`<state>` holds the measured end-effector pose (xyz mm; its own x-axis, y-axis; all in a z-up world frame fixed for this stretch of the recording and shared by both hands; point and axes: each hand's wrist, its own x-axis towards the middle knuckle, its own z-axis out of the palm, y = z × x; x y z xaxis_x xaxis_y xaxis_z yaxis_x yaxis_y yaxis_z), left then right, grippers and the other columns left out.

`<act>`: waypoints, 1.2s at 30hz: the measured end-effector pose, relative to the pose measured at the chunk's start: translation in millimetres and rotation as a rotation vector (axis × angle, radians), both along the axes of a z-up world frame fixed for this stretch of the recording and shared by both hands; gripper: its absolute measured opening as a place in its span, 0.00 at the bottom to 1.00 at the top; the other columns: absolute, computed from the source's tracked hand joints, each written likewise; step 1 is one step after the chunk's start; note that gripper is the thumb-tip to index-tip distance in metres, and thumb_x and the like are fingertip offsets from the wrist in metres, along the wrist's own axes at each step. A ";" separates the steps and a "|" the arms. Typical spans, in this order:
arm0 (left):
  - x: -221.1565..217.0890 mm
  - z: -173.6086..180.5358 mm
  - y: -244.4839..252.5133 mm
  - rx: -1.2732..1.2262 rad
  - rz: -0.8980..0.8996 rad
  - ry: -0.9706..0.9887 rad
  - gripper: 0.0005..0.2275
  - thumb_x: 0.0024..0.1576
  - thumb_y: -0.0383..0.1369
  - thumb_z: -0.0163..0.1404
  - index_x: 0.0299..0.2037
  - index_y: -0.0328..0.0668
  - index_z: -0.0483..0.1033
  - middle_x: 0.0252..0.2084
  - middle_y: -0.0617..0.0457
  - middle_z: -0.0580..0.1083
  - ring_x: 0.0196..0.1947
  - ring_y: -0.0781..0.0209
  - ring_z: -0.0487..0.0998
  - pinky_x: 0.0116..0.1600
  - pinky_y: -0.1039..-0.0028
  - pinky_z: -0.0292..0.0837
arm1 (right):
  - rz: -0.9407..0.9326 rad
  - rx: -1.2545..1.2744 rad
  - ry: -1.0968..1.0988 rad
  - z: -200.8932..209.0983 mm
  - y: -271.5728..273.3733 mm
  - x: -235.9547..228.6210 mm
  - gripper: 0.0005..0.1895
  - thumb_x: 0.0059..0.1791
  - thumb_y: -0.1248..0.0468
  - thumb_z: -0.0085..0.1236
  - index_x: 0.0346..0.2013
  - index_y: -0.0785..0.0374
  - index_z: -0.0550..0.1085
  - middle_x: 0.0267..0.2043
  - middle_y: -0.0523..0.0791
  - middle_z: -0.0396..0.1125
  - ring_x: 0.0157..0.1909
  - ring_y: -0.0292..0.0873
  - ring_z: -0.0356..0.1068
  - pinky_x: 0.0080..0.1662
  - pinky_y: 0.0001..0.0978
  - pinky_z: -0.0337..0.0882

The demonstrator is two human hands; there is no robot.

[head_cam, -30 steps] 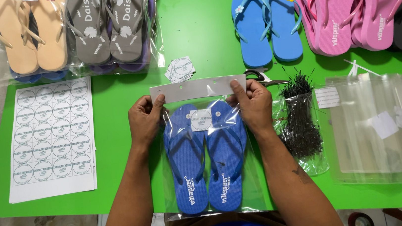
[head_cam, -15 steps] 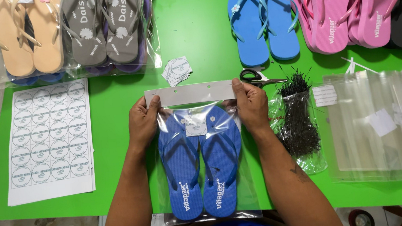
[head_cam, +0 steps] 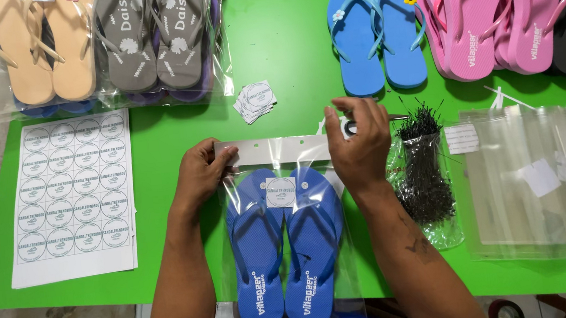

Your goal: The person places a pair of blue flip-flops into a clear plastic bag with a cardboard header, then adds a round sticker to the package. The person then picks up a pair of pink flip-flops, aligns them, and inserts them into another plastic bag with a header.

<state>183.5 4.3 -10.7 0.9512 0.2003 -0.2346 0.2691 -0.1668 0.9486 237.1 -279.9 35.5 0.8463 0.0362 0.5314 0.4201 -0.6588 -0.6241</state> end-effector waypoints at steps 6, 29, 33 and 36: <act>0.1 1.1 -0.8 0.028 -0.042 -0.012 0.07 0.62 0.32 0.54 0.38 0.34 0.80 0.26 0.54 0.78 0.23 0.72 0.75 0.28 0.79 0.69 | 0.330 -0.328 0.147 5.4 49.7 43.6 0.24 0.47 0.53 0.68 0.51 0.64 0.74 0.53 0.53 0.68 0.57 0.55 0.65 0.58 0.48 0.66; 0.5 13.3 -2.5 0.087 -0.039 0.030 0.09 0.60 0.35 0.56 0.36 0.35 0.80 0.25 0.55 0.78 0.22 0.71 0.76 0.27 0.79 0.70 | 0.584 -0.636 0.290 -13.0 39.8 87.8 0.19 0.55 0.52 0.48 0.59 0.50 0.75 0.64 0.47 0.66 0.65 0.49 0.65 0.62 0.46 0.67; -0.2 9.2 0.6 0.061 -0.072 0.022 0.08 0.57 0.33 0.59 0.40 0.35 0.80 0.28 0.56 0.79 0.24 0.73 0.75 0.28 0.79 0.70 | 0.553 -0.640 0.332 -4.8 15.9 79.3 0.20 0.56 0.53 0.48 0.62 0.50 0.72 0.65 0.48 0.65 0.65 0.51 0.65 0.63 0.45 0.66; -0.2 5.1 4.8 0.014 -0.114 0.021 0.09 0.57 0.31 0.60 0.44 0.35 0.80 0.28 0.56 0.78 0.24 0.72 0.72 0.27 0.79 0.66 | 0.465 -0.466 0.214 1.9 1.3 75.5 0.24 0.57 0.58 0.47 0.68 0.55 0.66 0.67 0.53 0.63 0.66 0.57 0.62 0.64 0.49 0.63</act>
